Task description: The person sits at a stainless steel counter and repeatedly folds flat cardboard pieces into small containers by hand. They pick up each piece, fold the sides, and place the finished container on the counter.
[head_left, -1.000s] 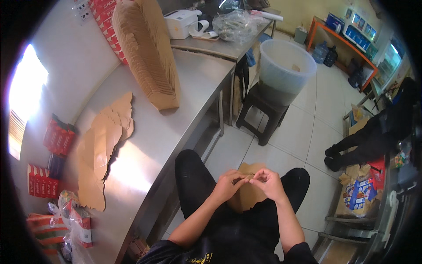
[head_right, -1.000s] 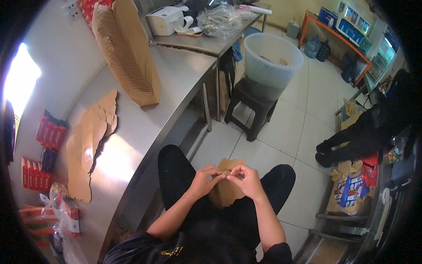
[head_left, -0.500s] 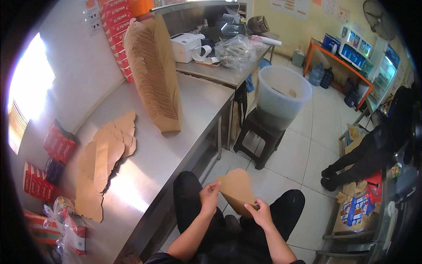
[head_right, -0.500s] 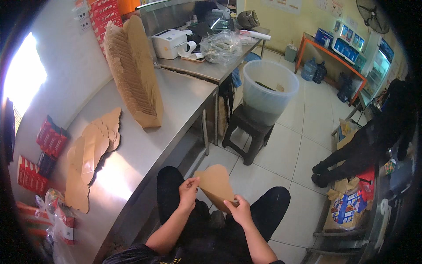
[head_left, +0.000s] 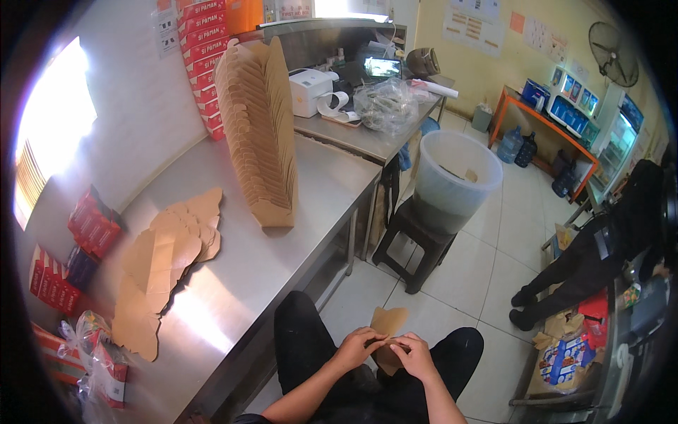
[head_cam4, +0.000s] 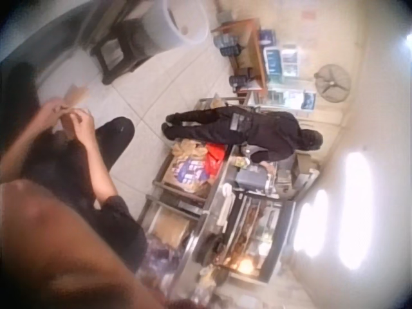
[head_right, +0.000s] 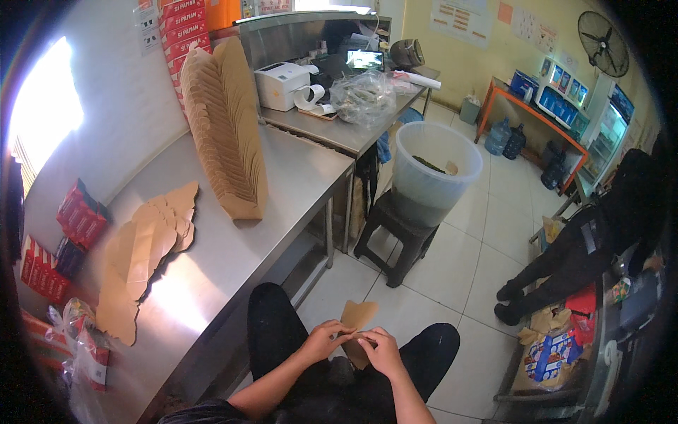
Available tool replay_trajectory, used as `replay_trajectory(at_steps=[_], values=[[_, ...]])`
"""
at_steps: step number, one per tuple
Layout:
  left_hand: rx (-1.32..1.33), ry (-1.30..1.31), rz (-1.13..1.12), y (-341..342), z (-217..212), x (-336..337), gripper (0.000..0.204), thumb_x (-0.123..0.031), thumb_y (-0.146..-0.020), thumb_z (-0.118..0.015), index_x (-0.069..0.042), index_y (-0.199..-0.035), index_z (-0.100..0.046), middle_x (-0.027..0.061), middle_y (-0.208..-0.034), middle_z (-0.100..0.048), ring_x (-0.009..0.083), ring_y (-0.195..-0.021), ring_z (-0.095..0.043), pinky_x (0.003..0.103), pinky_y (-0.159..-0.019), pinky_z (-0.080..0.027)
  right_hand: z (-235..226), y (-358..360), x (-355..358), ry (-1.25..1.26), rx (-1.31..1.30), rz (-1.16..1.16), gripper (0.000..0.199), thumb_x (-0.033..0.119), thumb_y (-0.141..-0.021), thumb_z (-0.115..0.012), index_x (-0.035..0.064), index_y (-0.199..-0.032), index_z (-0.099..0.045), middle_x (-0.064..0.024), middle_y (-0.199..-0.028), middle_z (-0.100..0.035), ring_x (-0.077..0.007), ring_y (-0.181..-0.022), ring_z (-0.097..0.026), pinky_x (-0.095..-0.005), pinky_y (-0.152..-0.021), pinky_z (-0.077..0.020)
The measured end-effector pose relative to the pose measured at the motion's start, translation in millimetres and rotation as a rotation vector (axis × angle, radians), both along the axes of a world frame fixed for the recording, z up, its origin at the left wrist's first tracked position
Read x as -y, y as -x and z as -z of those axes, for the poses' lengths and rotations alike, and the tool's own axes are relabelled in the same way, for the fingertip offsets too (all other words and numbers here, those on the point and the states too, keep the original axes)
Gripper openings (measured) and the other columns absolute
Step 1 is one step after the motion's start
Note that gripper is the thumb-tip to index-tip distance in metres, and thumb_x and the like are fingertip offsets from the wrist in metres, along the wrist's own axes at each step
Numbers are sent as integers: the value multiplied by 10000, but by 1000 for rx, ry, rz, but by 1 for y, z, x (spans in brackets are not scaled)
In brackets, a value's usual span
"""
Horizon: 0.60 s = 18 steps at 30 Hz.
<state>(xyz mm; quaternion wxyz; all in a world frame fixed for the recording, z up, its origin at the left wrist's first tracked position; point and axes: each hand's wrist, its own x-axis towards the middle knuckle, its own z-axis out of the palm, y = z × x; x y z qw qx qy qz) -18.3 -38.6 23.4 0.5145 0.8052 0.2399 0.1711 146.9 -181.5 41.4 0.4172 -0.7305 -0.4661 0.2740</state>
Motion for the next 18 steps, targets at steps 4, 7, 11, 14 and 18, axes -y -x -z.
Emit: replay_trajectory(at_steps=[4,7,11,14,18], values=[[112,-142,2,-3,2,-10,249,-204,-909,-815,-61,-1109,-780,98,-1021,-729,289,-943,-674,388,-809,-537,-1,-11,-6,-7,-80,-37,245,141,-918,-800,-24,-1083,-727,-131,-960,-726,-229,-878,-726,-333,-816,-559],[156,-188,-7,-5,13,-14,243,-216,-894,-829,-58,-1074,-784,94,-982,-740,279,-924,-676,379,-771,-533,8,-13,-14,-91,-245,21,353,137,-870,-848,-18,-1139,-679,-135,-952,-729,-227,-879,-726,-338,-832,-558],[30,-6,-141,-8,5,-10,223,-225,-887,-844,-40,-999,-787,61,-900,-743,198,-887,-680,320,-760,-520,3,-3,-24,-88,-107,274,518,166,-801,-918,-3,-1185,-614,-113,-962,-733,-194,-874,-718,-325,-840,-558],[45,226,-363,-7,30,-17,220,-221,-905,-838,-33,-998,-772,31,-891,-744,126,-815,-656,287,-717,-492,-3,8,-31,-195,140,490,544,193,-801,-931,0,-1194,-607,-67,-954,-722,-136,-894,-683,-299,-806,-546],[324,914,-620,-6,88,-44,210,-184,-949,-801,-43,-1083,-724,0,-945,-734,74,-816,-637,243,-710,-476,40,-18,-13,105,-433,208,378,193,-906,-846,-21,-1164,-672,-33,-933,-734,-96,-837,-669,-273,-781,-537]])
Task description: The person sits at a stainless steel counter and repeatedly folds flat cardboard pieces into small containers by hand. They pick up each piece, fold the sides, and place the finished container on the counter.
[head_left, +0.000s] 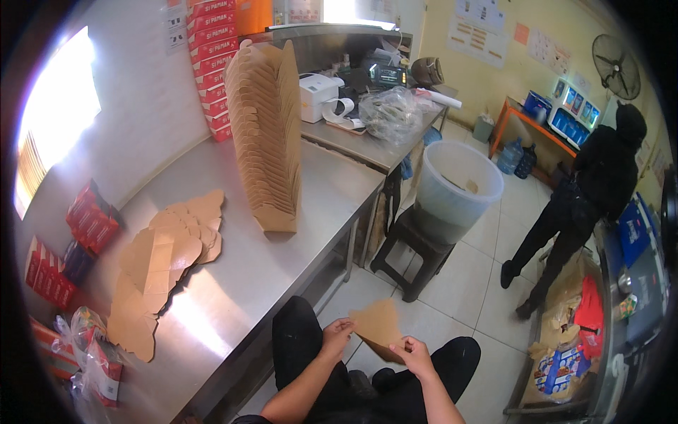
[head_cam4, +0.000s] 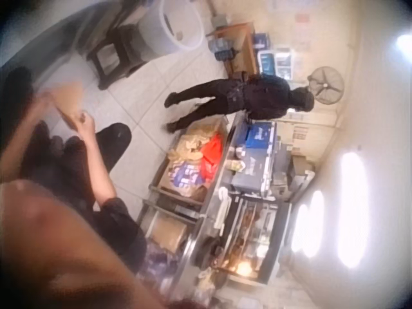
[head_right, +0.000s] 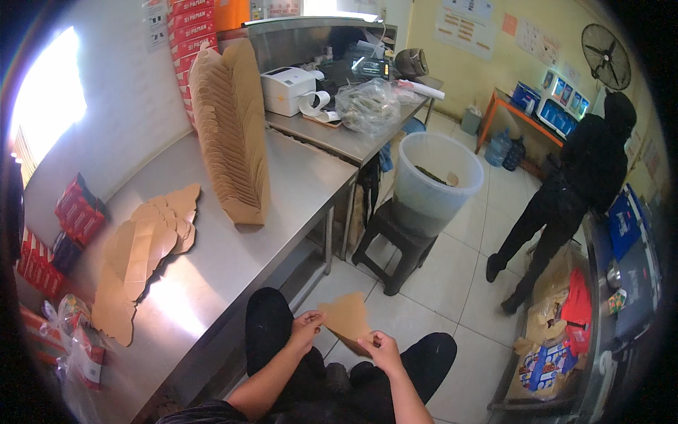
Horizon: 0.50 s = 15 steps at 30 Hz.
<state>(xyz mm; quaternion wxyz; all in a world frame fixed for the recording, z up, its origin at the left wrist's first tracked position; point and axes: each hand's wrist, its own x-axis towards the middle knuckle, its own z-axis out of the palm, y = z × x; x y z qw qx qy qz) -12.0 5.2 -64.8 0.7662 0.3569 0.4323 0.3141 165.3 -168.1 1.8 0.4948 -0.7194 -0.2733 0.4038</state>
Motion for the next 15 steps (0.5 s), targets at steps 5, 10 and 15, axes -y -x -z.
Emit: replay_trajectory(at_steps=[5,10,15], values=[[-329,-384,-67,-5,-4,11,292,-184,-982,-754,-62,-1234,-672,68,-1077,-719,131,-907,-642,292,-722,-490,5,2,1,-81,60,-2,217,154,-962,-775,-20,-1090,-748,-70,-976,-763,-87,-824,-671,-268,-765,-534],[-257,-915,423,-8,-56,31,320,-205,-996,-722,-92,-1294,-696,142,-1192,-666,256,-1048,-660,341,-852,-535,-4,-1,-6,-121,167,-91,220,134,-949,-779,7,-1127,-755,-63,-920,-751,-100,-848,-690,-274,-790,-551],[-184,-848,519,-6,-67,29,225,-222,-996,-731,-57,-1141,-777,85,-1018,-723,167,-765,-644,302,-702,-533,-12,-10,-11,-213,127,-93,270,91,-903,-820,17,-1139,-710,-66,-887,-725,-138,-878,-705,-298,-819,-563]])
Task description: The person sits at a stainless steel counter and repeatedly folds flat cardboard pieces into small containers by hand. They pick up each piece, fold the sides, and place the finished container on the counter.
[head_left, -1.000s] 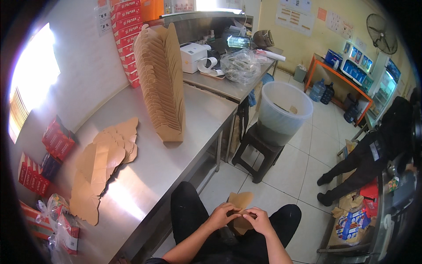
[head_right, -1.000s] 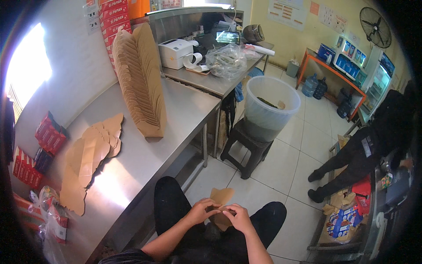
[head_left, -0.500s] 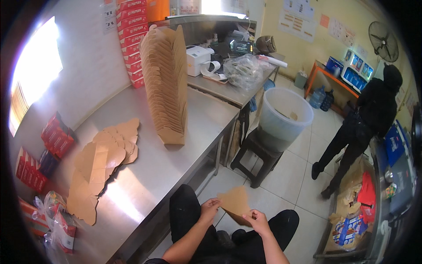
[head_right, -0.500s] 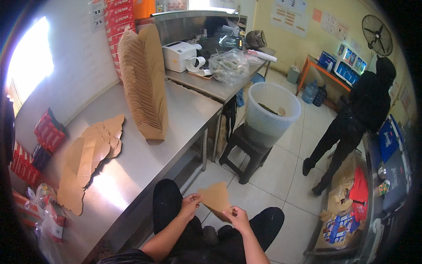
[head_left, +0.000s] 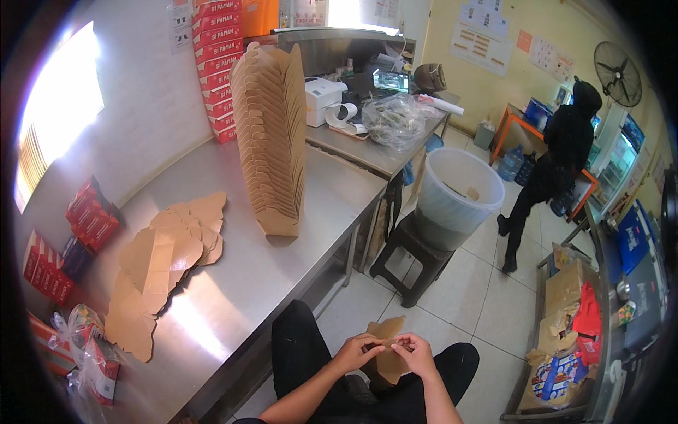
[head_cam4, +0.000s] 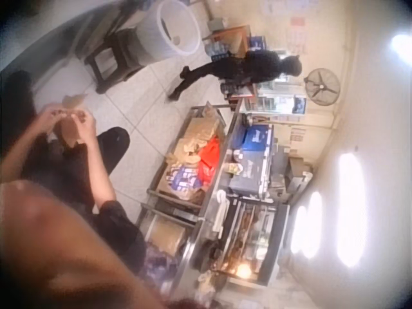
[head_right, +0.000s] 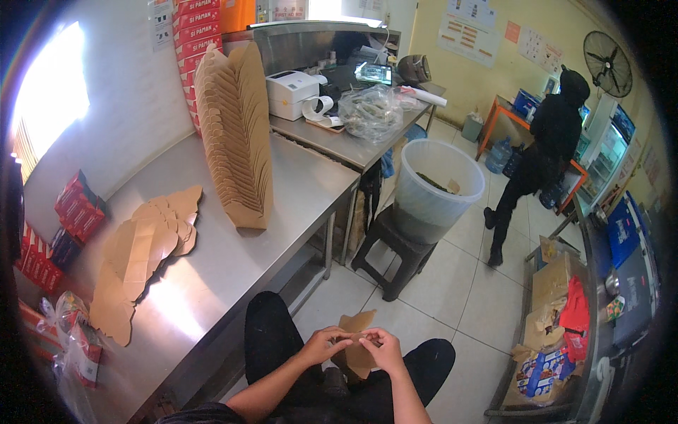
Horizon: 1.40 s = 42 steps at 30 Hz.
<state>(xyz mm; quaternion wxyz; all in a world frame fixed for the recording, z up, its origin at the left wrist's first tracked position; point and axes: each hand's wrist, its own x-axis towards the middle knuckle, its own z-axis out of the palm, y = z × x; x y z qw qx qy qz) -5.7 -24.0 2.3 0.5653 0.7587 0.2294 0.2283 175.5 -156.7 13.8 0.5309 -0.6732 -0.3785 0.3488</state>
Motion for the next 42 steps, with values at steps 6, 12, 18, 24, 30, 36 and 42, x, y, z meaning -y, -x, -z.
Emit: replay_trajectory(at_steps=[6,12,18,24,30,36,42], values=[[-62,8,-157,-6,3,3,223,-227,-961,-778,-53,-1100,-775,69,-865,-722,136,-665,-605,298,-637,-511,-16,6,-14,-49,388,196,438,154,-823,-903,21,-1142,-634,-68,-880,-725,-140,-839,-692,-309,-794,-557],[67,536,-525,-4,40,-22,228,-242,-1004,-733,-26,-1073,-712,18,-959,-733,117,-827,-659,304,-732,-531,-4,-2,-5,112,37,188,282,234,-909,-831,10,-1021,-701,-34,-826,-732,-94,-724,-628,-280,-718,-516],[197,850,-546,13,5,-40,202,-199,-1035,-684,-39,-1151,-645,43,-1067,-722,144,-941,-679,329,-824,-547,-23,-2,0,91,16,176,252,225,-1000,-722,-14,-1076,-737,-49,-990,-724,-105,-858,-646,-310,-787,-528],[242,759,-407,5,-15,-32,179,-171,-1052,-659,-22,-1140,-614,81,-1073,-723,157,-949,-699,345,-887,-565,-36,-1,-10,165,951,398,315,219,-1005,-712,-17,-1210,-739,-149,-1286,-622,-202,-1087,-650,-364,-809,-588],[254,560,-329,-2,-6,-13,163,-103,-1030,-678,-1,-1132,-601,77,-1049,-712,153,-952,-696,335,-911,-566,-26,11,-30,-209,-114,494,263,136,-995,-711,35,-1233,-759,-143,-1276,-667,-195,-1046,-695,-298,-797,-622],[-19,64,-514,9,7,-1,363,-190,-985,-753,-13,-1247,-575,100,-1129,-704,176,-1047,-680,309,-880,-556,-48,16,-26,-197,380,405,243,33,-917,-772,23,-1160,-776,-89,-903,-750,-193,-886,-728,-321,-754,-593],[72,638,-149,19,-52,-32,610,-463,-1086,-560,2,-1474,-493,148,-1266,-680,242,-1198,-646,384,-1012,-496,-71,38,-21,-426,884,165,227,44,-766,-865,103,-969,-785,-17,-857,-740,-220,-827,-706,-341,-759,-538]])
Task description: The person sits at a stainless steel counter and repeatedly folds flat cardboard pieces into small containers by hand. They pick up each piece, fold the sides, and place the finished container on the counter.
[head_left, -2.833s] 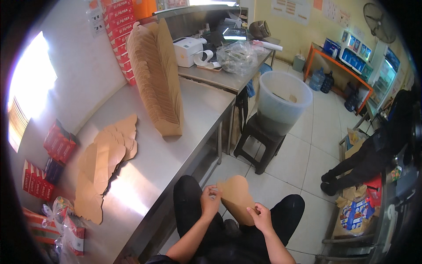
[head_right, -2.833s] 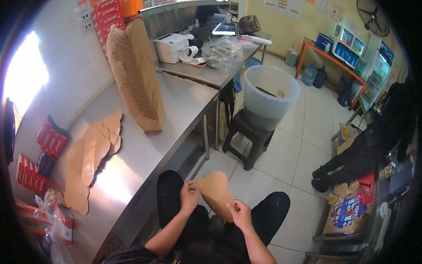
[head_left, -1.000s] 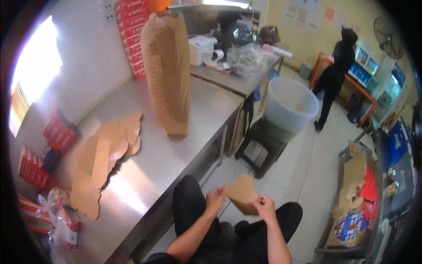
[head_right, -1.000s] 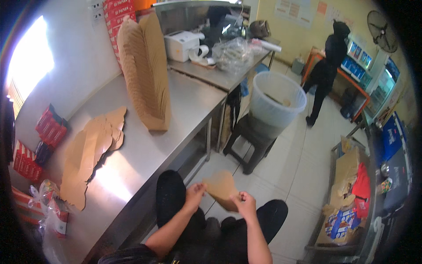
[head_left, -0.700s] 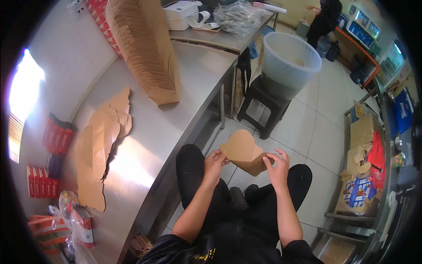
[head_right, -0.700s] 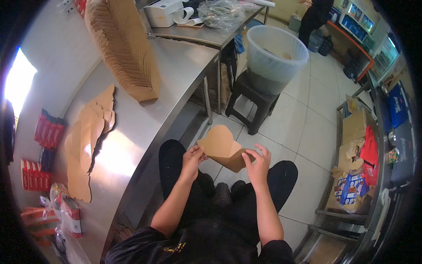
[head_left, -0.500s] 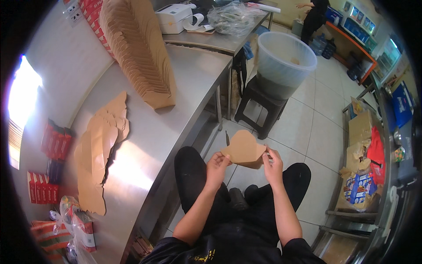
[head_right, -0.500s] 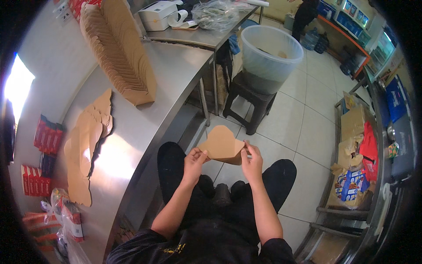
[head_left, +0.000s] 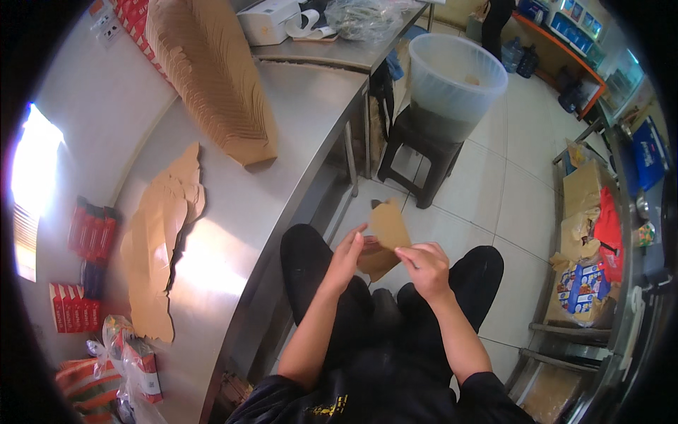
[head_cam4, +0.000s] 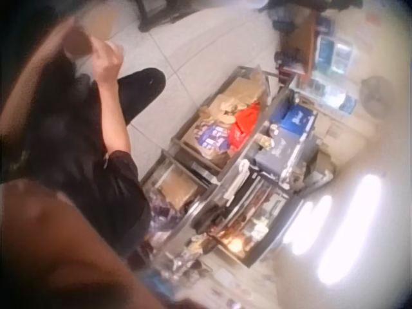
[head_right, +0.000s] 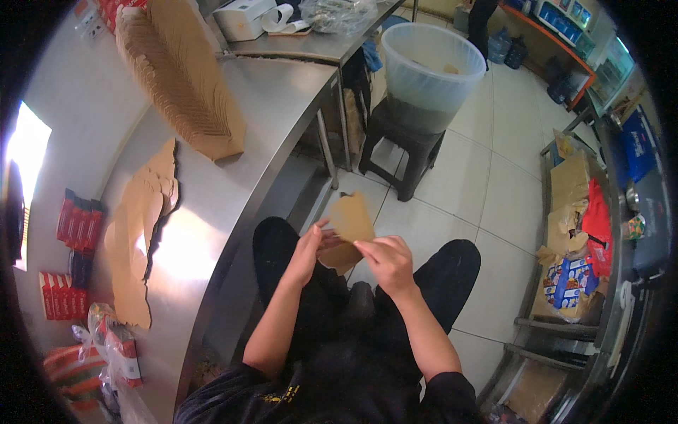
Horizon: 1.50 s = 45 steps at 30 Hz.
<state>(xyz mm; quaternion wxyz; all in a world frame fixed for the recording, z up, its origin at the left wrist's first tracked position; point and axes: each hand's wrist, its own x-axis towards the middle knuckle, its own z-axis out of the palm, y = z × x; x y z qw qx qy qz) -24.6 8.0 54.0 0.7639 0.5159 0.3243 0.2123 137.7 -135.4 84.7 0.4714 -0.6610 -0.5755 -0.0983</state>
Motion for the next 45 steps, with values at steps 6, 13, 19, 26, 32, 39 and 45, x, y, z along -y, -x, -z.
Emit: replay_trajectory(at_steps=[6,13,19,26,32,39,45], values=[[-23,300,79,-5,-11,3,514,-318,-1064,-649,26,-1427,-529,112,-1291,-663,204,-1176,-655,355,-959,-536,11,10,10,122,-227,-196,190,117,-743,-900,124,-905,-802,18,-982,-753,-198,-956,-694,-366,-879,-504],[21,192,96,-5,-7,23,478,-325,-1075,-634,55,-1362,-596,119,-1239,-687,193,-1129,-656,357,-969,-530,22,-3,13,175,-748,-152,197,168,-808,-892,33,-923,-808,-128,-1306,-670,-300,-1211,-626,-428,-1041,-477],[37,154,36,-8,-16,33,470,-323,-1095,-597,59,-1369,-588,125,-1259,-680,193,-1130,-657,370,-951,-541,8,12,6,173,-870,17,158,116,-869,-849,-6,-863,-750,-166,-1309,-641,-269,-1194,-656,-410,-959,-614],[177,348,-39,-6,-26,40,493,-312,-1115,-548,40,-1457,-502,146,-1379,-615,247,-1245,-623,419,-1033,-518,6,21,7,92,-886,23,236,116,-873,-847,5,-878,-638,-181,-1344,-612,-239,-1170,-666,-380,-914,-627],[251,423,151,2,-40,38,519,-291,-1120,-524,3,-1533,-413,138,-1476,-541,253,-1350,-550,426,-1104,-464,34,10,9,54,-1487,-197,696,249,-866,-888,119,-1402,-463,-149,-1366,-602,-237,-1269,-576,-419,-1072,-462],[255,488,231,11,-35,33,599,-309,-1116,-532,-88,-1624,-307,94,-1571,-439,214,-1447,-438,384,-1148,-401,55,13,15,200,-1535,-346,736,297,-896,-865,143,-1450,-405,-119,-1377,-571,-238,-1272,-546,-396,-1083,-408],[139,378,362,23,-33,28,632,-324,-1125,-501,-63,-1646,-256,124,-1576,-436,242,-1432,-466,403,-1148,-424,41,-1,11,214,-1597,-356,590,221,-896,-857,133,-1313,-448,-89,-1275,-595,-187,-1148,-595,-349,-1006,-473]])
